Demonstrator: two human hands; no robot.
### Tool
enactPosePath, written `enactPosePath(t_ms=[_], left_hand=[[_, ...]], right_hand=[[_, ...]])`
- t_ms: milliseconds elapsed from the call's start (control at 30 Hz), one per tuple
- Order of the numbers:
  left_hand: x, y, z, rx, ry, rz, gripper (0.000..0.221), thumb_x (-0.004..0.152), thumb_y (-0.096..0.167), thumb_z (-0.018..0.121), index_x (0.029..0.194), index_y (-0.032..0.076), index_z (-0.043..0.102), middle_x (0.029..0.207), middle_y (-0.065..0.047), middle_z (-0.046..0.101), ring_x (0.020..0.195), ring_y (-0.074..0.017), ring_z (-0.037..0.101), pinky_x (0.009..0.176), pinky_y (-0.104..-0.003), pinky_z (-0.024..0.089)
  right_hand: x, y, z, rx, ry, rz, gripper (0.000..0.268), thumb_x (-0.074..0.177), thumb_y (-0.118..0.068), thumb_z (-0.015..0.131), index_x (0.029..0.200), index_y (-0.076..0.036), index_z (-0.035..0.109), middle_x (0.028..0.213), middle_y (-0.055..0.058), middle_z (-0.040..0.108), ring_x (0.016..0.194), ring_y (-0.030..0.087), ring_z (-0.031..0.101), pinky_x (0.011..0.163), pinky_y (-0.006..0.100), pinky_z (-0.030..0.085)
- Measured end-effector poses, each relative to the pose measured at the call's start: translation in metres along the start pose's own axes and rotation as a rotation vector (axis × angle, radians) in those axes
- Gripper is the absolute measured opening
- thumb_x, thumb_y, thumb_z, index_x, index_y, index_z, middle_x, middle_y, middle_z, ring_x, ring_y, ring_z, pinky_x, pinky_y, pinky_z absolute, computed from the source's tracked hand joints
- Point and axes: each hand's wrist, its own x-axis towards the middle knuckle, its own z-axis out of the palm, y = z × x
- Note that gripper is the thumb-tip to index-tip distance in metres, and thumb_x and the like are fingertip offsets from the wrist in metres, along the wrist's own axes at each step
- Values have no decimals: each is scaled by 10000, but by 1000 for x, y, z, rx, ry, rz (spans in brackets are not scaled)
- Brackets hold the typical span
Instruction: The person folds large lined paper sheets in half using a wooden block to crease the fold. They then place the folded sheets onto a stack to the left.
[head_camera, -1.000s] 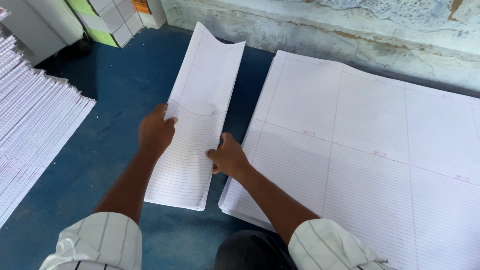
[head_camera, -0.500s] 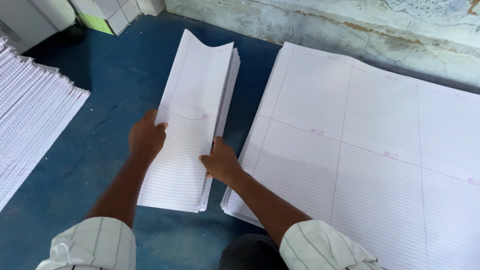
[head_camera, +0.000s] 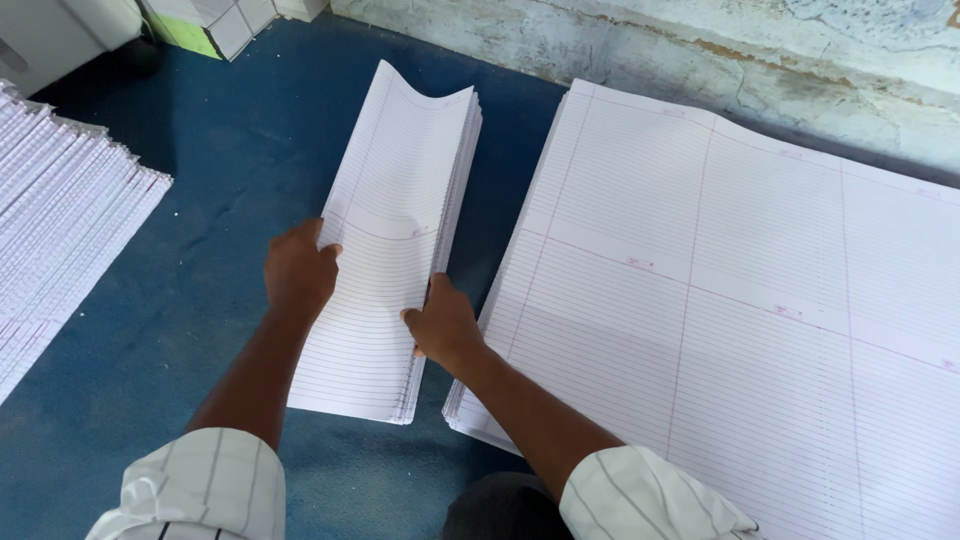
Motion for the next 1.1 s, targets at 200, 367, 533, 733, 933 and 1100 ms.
enactPosePath(t_ms=[200,367,533,733,933,1100], left_hand=[[3,-8,10,-60,18,-84,413,927,200,687,1309,49,639,1278,-267,598,1170,-396,576,887,-509,512],[10,-22,20,-234,-171,-259,469,1017,271,590,1366,-42,587,1318,-283,637,1235,-416,614,1033,-506,493],[17,-32,29,-345,-231,-370,480,1019,282,547,1382,-31,566,1361,-272,607,1255,-414,594,1036,-495,482],[20,-32,25,-456,-271,-400,445,1017,237,518,1380,-9,598,1370,-255,636,1269,-398,613,1066,-478,483],[15,-16,11,-285,-308,-399,483,1049,265,491,1460,11,512,1476,-230,549,1353,-392,540,1146,-572,389],[8,4,13,-69,-155,-257,627,1000,238,540,1544,25,311,1614,-191,330,1473,-374,333,1134,-680,285]], right_hand=[[7,9,18,-309,21,57,768,901,-230,756,1376,199,332,1382,410,433,1115,400,655,826,364,639],[13,9,29,-155,-53,232,1026,891,-285,757,1471,197,60,1500,392,269,1343,439,480,1062,429,501],[11,2,31,-20,-180,349,1082,883,-274,732,1484,191,-37,1491,400,323,1345,427,504,1084,413,488],[10,-3,26,-48,-239,350,1152,873,-262,703,1501,183,-154,1480,410,388,1347,413,533,1111,395,473],[9,-6,21,-104,-257,294,1190,867,-277,733,1491,209,-156,1467,427,404,1353,425,517,1127,389,439],[3,-18,6,-74,-149,282,1174,842,-290,712,1516,182,-124,1427,418,437,1253,408,632,1068,368,540]])
